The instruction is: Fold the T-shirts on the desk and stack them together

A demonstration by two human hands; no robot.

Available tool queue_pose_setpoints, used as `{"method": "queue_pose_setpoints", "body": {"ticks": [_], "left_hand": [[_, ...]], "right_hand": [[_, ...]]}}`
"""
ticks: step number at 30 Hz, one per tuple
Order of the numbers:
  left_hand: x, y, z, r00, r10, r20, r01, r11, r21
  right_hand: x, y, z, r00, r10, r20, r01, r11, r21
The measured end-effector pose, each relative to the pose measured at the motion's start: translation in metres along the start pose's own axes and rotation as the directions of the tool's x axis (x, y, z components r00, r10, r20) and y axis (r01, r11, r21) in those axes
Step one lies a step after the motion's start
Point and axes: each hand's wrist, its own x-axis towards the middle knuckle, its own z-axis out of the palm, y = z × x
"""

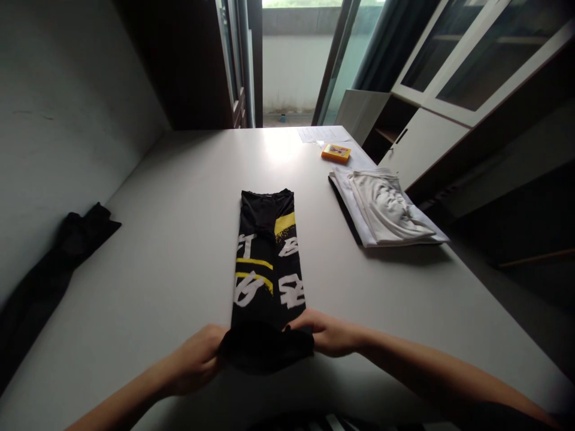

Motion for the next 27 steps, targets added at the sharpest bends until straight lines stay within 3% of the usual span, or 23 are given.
{"method": "queue_pose_setpoints", "body": {"ticks": [3,5,8,11,13,16,19,21,23,25,27], "left_hand": [[-0.008,0.023,0.000,0.990,-0.001,0.141,0.030,0.978,-0.206],[-0.006,0.028,-0.003,0.994,0.005,0.109,0.028,0.953,-0.302],[0.012,0.016,-0.015,0.986,-0.134,-0.101,0.080,0.905,-0.417],[0.044,-0.004,-0.035,0.895,-0.306,-0.324,0.086,0.832,-0.547],[0.068,-0.013,-0.052,0.832,-0.351,-0.429,0.029,0.801,-0.599],[0.105,-0.024,-0.079,0.761,-0.322,-0.564,0.019,0.879,-0.477],[0.138,-0.041,-0.106,0.699,-0.260,-0.666,0.143,0.963,-0.227],[0.156,-0.057,-0.121,0.669,-0.252,-0.699,0.229,0.965,-0.129],[0.170,-0.073,-0.132,0.640,-0.254,-0.725,0.316,0.947,-0.053],[0.178,-0.085,-0.136,0.607,-0.250,-0.754,0.414,0.910,0.031],[0.182,-0.093,-0.135,0.576,-0.248,-0.779,0.499,0.861,0.096]], "right_hand": [[-0.008,0.006,0.003,0.986,0.009,0.167,-0.022,0.997,0.072],[-0.006,0.009,0.002,0.992,-0.026,0.125,0.013,0.994,0.107],[0.007,0.006,-0.008,0.986,-0.047,-0.157,0.076,0.980,0.182],[0.027,-0.008,-0.029,0.887,-0.026,-0.462,0.168,0.949,0.268],[0.043,-0.020,-0.047,0.820,-0.002,-0.572,0.221,0.923,0.314],[0.067,-0.031,-0.078,0.753,0.017,-0.657,0.269,0.905,0.331],[0.093,-0.031,-0.113,0.685,-0.020,-0.728,0.270,0.935,0.229],[0.108,-0.026,-0.136,0.627,-0.076,-0.776,0.186,0.981,0.054],[0.121,-0.020,-0.154,0.573,-0.157,-0.804,-0.041,0.975,-0.219],[0.128,-0.015,-0.166,0.536,-0.236,-0.811,-0.339,0.819,-0.463],[0.132,-0.010,-0.171,0.514,-0.278,-0.812,-0.549,0.620,-0.560]]}}
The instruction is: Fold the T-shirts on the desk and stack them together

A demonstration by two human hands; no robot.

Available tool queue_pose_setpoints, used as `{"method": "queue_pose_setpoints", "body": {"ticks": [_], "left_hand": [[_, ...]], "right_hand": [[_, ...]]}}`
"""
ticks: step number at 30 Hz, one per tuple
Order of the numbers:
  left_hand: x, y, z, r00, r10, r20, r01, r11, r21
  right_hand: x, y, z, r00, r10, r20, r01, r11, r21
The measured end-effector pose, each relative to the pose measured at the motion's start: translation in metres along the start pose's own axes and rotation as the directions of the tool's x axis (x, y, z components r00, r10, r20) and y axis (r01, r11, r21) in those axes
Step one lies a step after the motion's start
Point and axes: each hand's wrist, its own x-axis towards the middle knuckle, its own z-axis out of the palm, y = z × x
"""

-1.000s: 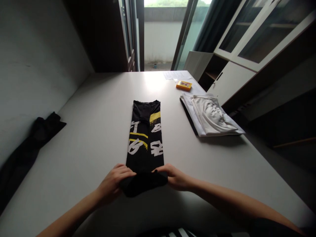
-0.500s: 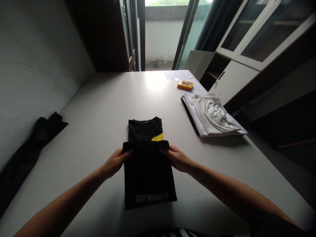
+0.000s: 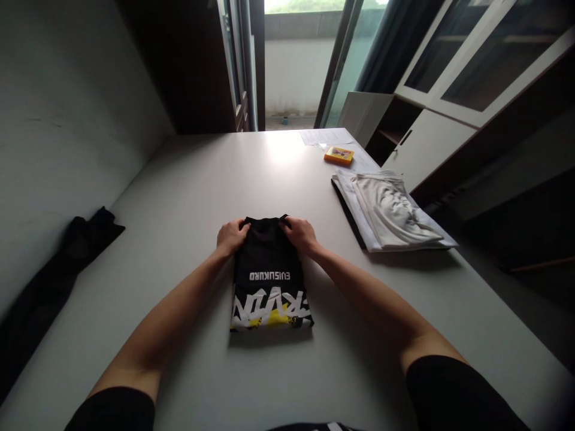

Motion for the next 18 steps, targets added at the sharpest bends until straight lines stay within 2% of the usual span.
{"method": "queue_pose_setpoints", "body": {"ticks": [2,4,8,11,13,15,17,18], "left_hand": [[-0.001,-0.003,0.005,1.000,-0.013,-0.028,0.015,0.996,0.089],[-0.001,-0.004,0.009,0.999,-0.024,-0.049,0.031,0.988,0.154],[0.001,-0.004,0.012,0.997,-0.030,-0.078,0.048,0.969,0.243],[-0.005,0.003,0.009,0.994,0.018,-0.104,0.011,0.961,0.276],[-0.016,0.009,0.007,0.987,0.104,-0.125,-0.062,0.951,0.302],[-0.030,0.013,0.005,0.961,0.256,-0.099,-0.209,0.916,0.342],[-0.042,0.013,0.007,0.908,0.419,0.010,-0.394,0.846,0.359],[-0.047,0.010,0.009,0.878,0.472,0.079,-0.468,0.811,0.352]], "right_hand": [[0.000,0.001,0.003,1.000,0.012,-0.015,-0.014,0.989,-0.146],[0.000,0.001,0.005,1.000,0.025,-0.017,-0.028,0.978,-0.209],[0.002,0.002,0.007,1.000,0.016,-0.017,-0.019,0.963,-0.270],[0.002,0.003,0.004,1.000,0.003,-0.020,-0.008,0.966,-0.260],[-0.002,0.003,0.000,0.997,-0.026,-0.078,0.008,0.976,-0.219],[-0.010,0.001,-0.004,0.979,-0.118,-0.169,0.088,0.980,-0.180],[-0.021,-0.002,-0.002,0.946,-0.260,-0.194,0.228,0.959,-0.169],[-0.026,-0.004,0.001,0.930,-0.330,-0.161,0.304,0.938,-0.168]]}}
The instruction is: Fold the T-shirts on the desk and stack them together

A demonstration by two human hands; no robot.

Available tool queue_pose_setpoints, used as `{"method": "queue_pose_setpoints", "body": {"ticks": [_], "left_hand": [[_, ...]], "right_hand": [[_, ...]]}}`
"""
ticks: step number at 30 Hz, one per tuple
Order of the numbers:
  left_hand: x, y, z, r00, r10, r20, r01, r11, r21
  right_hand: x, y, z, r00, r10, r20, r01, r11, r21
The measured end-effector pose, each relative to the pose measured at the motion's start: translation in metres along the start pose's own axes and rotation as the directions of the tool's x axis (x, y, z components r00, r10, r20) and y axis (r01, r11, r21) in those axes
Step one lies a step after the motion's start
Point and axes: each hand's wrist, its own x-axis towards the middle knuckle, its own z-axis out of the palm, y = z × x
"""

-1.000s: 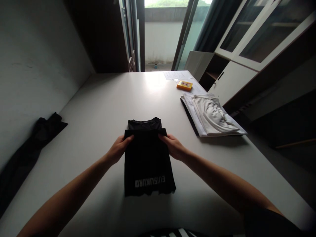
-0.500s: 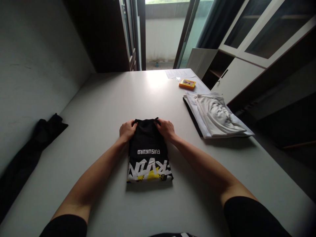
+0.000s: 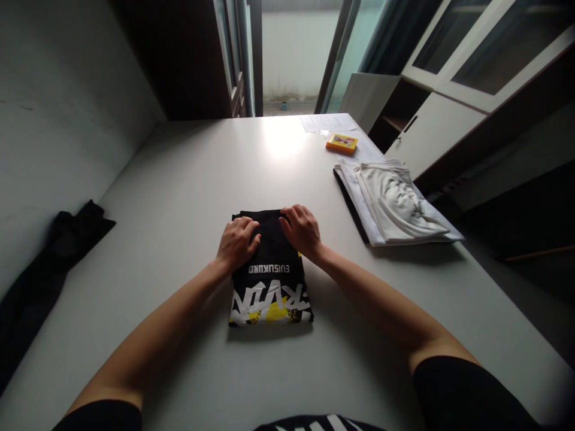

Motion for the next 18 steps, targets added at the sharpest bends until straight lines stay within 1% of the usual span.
{"method": "queue_pose_setpoints", "body": {"ticks": [1,2,4,6,8,9,10,11,12,13,14,16,18], "left_hand": [[-0.004,-0.001,0.003,0.997,0.054,0.050,-0.053,0.999,-0.006],[-0.006,-0.004,0.007,0.992,0.079,0.097,-0.079,0.997,-0.005],[-0.006,-0.014,0.014,0.985,0.053,0.163,-0.058,0.998,0.026],[-0.001,-0.024,0.019,0.980,-0.026,0.196,0.013,0.997,0.071],[0.003,-0.029,0.020,0.976,-0.108,0.191,0.089,0.990,0.108],[0.003,-0.029,0.019,0.976,-0.128,0.177,0.107,0.987,0.121],[0.001,-0.026,0.017,0.979,-0.121,0.163,0.101,0.987,0.128],[-0.002,-0.022,0.014,0.984,-0.082,0.157,0.063,0.990,0.124],[-0.008,-0.016,0.011,0.986,-0.010,0.166,-0.007,0.994,0.107],[-0.016,-0.008,0.008,0.979,0.084,0.188,-0.099,0.992,0.076],[-0.026,-0.001,0.004,0.958,0.185,0.219,-0.197,0.980,0.034],[-0.049,0.013,-0.002,0.889,0.368,0.271,-0.365,0.929,-0.066],[-0.073,0.023,-0.008,0.820,0.489,0.297,-0.468,0.872,-0.145]], "right_hand": [[-0.005,-0.003,0.003,0.997,-0.069,0.044,0.069,0.998,0.012],[-0.009,-0.006,0.008,0.987,-0.124,0.098,0.123,0.992,0.019],[-0.013,-0.007,0.018,0.965,-0.176,0.192,0.178,0.984,0.007],[-0.012,-0.003,0.026,0.958,-0.160,0.240,0.171,0.985,-0.028],[-0.008,0.004,0.030,0.959,-0.121,0.256,0.140,0.988,-0.059],[-0.005,0.008,0.030,0.960,-0.106,0.260,0.128,0.989,-0.069],[-0.003,0.011,0.030,0.960,-0.097,0.264,0.121,0.990,-0.077],[-0.001,0.013,0.030,0.959,-0.094,0.268,0.120,0.989,-0.083],[0.000,0.016,0.029,0.957,-0.097,0.272,0.125,0.988,-0.086],[0.001,0.018,0.028,0.956,-0.105,0.274,0.133,0.987,-0.086],[0.002,0.020,0.027,0.955,-0.113,0.276,0.141,0.986,-0.085],[0.003,0.025,0.026,0.951,-0.126,0.284,0.154,0.985,-0.079],[0.005,0.032,0.024,0.944,-0.130,0.303,0.158,0.985,-0.070]]}}
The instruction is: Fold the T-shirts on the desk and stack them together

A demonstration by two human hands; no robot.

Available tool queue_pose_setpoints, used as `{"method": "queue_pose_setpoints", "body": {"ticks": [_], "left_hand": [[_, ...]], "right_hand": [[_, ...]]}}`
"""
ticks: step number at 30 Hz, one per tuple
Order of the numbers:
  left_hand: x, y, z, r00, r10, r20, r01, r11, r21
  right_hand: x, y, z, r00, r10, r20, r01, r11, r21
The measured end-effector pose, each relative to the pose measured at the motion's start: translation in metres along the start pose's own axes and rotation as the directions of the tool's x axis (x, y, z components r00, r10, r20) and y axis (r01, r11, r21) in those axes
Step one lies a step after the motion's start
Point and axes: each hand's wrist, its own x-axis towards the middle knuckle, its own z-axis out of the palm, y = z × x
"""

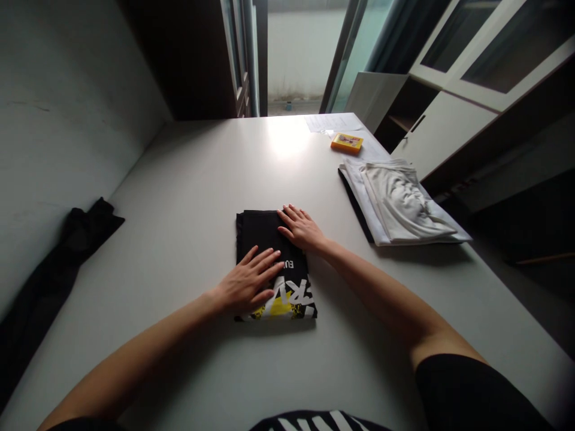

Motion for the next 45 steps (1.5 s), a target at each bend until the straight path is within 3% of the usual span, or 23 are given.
{"method": "queue_pose_setpoints", "body": {"ticks": [6,11,16,19,22,25,27,30,32,35,39,45], "left_hand": [[-0.034,0.030,-0.006,0.965,0.223,0.141,-0.213,0.973,-0.087],[-0.006,0.038,-0.020,0.950,0.295,0.103,-0.279,0.949,-0.145],[0.030,0.060,-0.003,0.933,0.345,0.105,-0.332,0.936,-0.121],[0.031,0.077,0.010,0.891,0.439,0.114,-0.425,0.896,-0.128],[0.028,0.085,0.016,0.877,0.471,0.094,-0.459,0.880,-0.126],[0.026,0.082,0.014,0.864,0.500,0.059,-0.487,0.860,-0.153],[0.024,0.077,0.010,0.861,0.507,0.043,-0.492,0.851,-0.184],[0.020,0.067,0.004,0.900,0.432,0.057,-0.411,0.886,-0.216],[0.018,0.062,0.001,0.916,0.390,0.091,-0.364,0.905,-0.220],[0.015,0.062,0.002,0.914,0.386,0.124,-0.357,0.911,-0.206],[0.016,0.065,0.003,0.912,0.389,0.130,-0.363,0.913,-0.186],[0.015,0.066,0.002,0.919,0.373,0.129,-0.352,0.922,-0.158]], "right_hand": [[0.004,0.020,-0.005,1.000,-0.012,0.029,0.012,1.000,0.009],[0.002,0.021,-0.006,1.000,-0.024,0.013,0.024,1.000,0.015],[0.002,0.020,-0.006,0.999,-0.015,0.032,0.015,1.000,0.013],[0.002,0.020,-0.007,0.999,-0.005,0.039,0.004,1.000,0.018],[0.001,0.015,-0.014,1.000,-0.007,0.011,0.007,1.000,0.022],[-0.003,-0.005,-0.025,0.991,-0.129,-0.045,0.131,0.990,0.047],[-0.007,-0.026,-0.031,0.947,-0.320,-0.014,0.320,0.940,0.118],[-0.009,-0.056,-0.033,0.812,-0.580,0.063,0.550,0.797,0.250],[-0.006,-0.070,-0.030,0.745,-0.661,0.088,0.619,0.735,0.277],[0.010,-0.077,-0.022,0.709,-0.693,0.130,0.650,0.714,0.261],[0.044,-0.073,-0.011,0.754,-0.627,0.195,0.593,0.778,0.208],[0.099,-0.053,0.011,0.844,-0.518,0.140,0.502,0.854,0.134]]}}
